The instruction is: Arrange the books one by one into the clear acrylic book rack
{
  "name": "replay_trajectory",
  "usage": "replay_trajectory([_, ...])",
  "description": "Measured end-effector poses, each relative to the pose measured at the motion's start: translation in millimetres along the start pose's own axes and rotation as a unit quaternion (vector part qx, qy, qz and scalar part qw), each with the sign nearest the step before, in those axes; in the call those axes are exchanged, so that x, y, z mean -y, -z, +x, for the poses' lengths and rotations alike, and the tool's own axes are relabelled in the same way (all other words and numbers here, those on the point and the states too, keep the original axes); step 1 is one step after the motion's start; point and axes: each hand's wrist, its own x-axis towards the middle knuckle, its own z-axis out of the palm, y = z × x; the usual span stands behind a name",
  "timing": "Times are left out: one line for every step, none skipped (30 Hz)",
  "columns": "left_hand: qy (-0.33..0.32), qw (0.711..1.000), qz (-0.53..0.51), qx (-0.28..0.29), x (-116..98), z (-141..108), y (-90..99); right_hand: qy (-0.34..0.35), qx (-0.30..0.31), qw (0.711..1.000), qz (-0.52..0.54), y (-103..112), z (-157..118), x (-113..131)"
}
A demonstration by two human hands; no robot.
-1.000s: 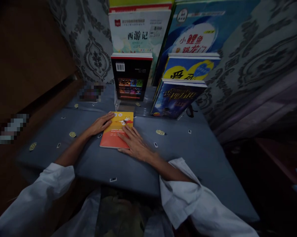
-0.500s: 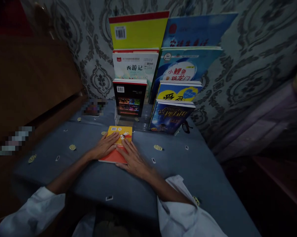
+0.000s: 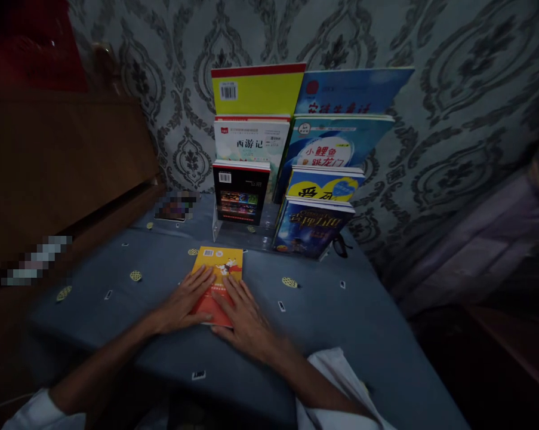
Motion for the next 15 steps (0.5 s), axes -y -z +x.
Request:
replay_trajectory([-0.005, 1.0, -0.002, 0.006, -3, -5, -0.4, -0.001, 0.005, 1.0, 0.003, 1, -4, 4])
replay_trajectory([-0.01, 1.0, -0.003, 0.012, -7, -9, -1.2, 0.0, 0.01, 1.0, 0.006, 2, -9, 8])
replay_trajectory([-0.013, 1.0, -0.003, 0.021, -11, -14, -2.2, 0.001, 0.016, 1.0, 0.011, 4, -14, 12])
replay_trajectory([-0.015, 0.999, -0.003, 0.032, -15, -18, -3.3, 0.003, 0.021, 1.0, 0.016, 5, -19, 17])
replay_trajectory([-0.016, 0.999, -0.003, 0.042, -20, -23, -4.2, 0.005, 0.026, 0.999, 0.022, 7, -24, 22])
replay_trajectory([-0.014, 0.998, -0.003, 0.053, -25, -29, -4.8, 0.007, 0.029, 0.999, 0.028, 8, -30, 26])
replay_trajectory([-0.011, 0.998, -0.004, 0.064, -31, -34, -4.9, 0.008, 0.03, 0.999, 0.033, 9, -36, 31])
replay_trajectory([-0.007, 0.997, -0.006, 0.075, -37, -40, -4.4, 0.009, 0.031, 0.999, 0.039, 10, -43, 36])
replay_trajectory([-0.003, 0.996, -0.007, 0.086, -44, -45, -3.4, 0.009, 0.032, 0.998, 0.044, 9, -49, 41])
replay_trajectory([0.002, 0.995, -0.007, 0.096, -51, -51, -2.0, 0.01, 0.035, 0.998, 0.048, 8, -55, 45])
replay_trajectory([0.005, 0.994, -0.005, 0.108, -58, -56, -0.6, 0.011, 0.039, 0.998, 0.05, 7, -61, 48])
replay_trajectory([0.009, 0.993, -0.002, 0.121, -65, -61, 0.5, 0.015, 0.044, 0.998, 0.05, 5, -66, 51])
replay_trajectory([0.012, 0.991, 0.003, 0.133, -71, -66, 1.1, 0.021, 0.049, 0.997, 0.048, 4, -71, 54])
replay_trajectory([0.016, 0.99, 0.01, 0.143, -76, -70, 1.1, 0.03, 0.051, 0.997, 0.046, 3, -74, 56])
replay_trajectory([0.02, 0.988, 0.016, 0.153, -80, -72, 0.5, 0.038, 0.053, 0.997, 0.045, 3, -77, 57])
